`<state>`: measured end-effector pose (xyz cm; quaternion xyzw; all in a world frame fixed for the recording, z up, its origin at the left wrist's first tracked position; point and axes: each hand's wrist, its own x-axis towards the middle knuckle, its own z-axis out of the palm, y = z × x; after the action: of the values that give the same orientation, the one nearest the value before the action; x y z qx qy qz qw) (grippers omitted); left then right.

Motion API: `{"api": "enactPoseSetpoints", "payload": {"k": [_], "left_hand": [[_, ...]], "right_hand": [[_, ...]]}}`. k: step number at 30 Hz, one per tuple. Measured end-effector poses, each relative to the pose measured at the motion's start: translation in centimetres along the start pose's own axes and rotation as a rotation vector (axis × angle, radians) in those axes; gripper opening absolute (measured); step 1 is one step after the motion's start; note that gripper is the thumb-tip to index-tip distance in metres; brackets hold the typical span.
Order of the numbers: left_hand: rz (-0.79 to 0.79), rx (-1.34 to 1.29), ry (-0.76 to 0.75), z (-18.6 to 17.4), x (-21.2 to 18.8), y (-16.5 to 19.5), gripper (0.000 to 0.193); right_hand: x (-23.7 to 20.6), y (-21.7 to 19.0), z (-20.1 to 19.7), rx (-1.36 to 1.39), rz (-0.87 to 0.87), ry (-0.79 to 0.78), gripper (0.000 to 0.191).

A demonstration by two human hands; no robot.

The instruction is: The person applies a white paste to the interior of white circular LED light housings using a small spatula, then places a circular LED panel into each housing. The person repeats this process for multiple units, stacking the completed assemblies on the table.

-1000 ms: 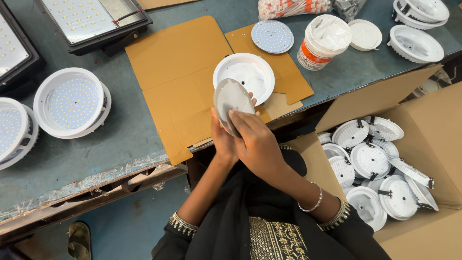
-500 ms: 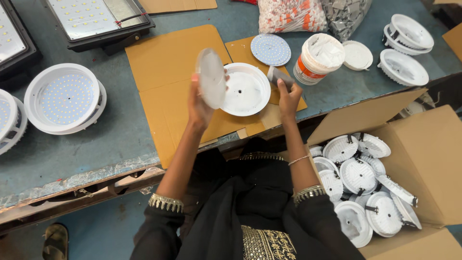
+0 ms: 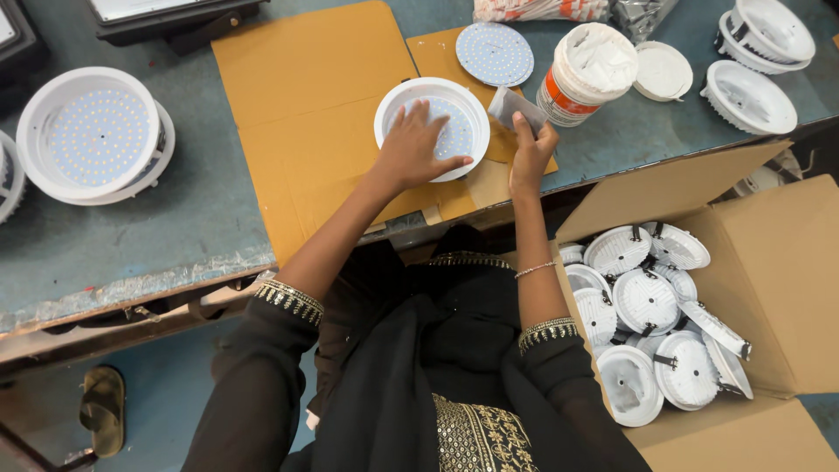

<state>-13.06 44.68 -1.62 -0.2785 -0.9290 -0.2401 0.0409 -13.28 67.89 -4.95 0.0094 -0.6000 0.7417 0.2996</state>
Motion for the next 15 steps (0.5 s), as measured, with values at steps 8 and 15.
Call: {"api": "enactPoseSetpoints", "payload": {"k": [8,15], "left_hand": [[0.097,0.100,-0.038,1.0,-1.9,0.8,0.121],[0.248,0.191,0.155,3.7,-2.6,-0.1,0.078]], "right_hand": [[0.0,-1.2,0.9,0.036,0.013,-0.035,0.020],[0.6,-0.7,1.2,0.034,0.051,0.090,0.028]]}}
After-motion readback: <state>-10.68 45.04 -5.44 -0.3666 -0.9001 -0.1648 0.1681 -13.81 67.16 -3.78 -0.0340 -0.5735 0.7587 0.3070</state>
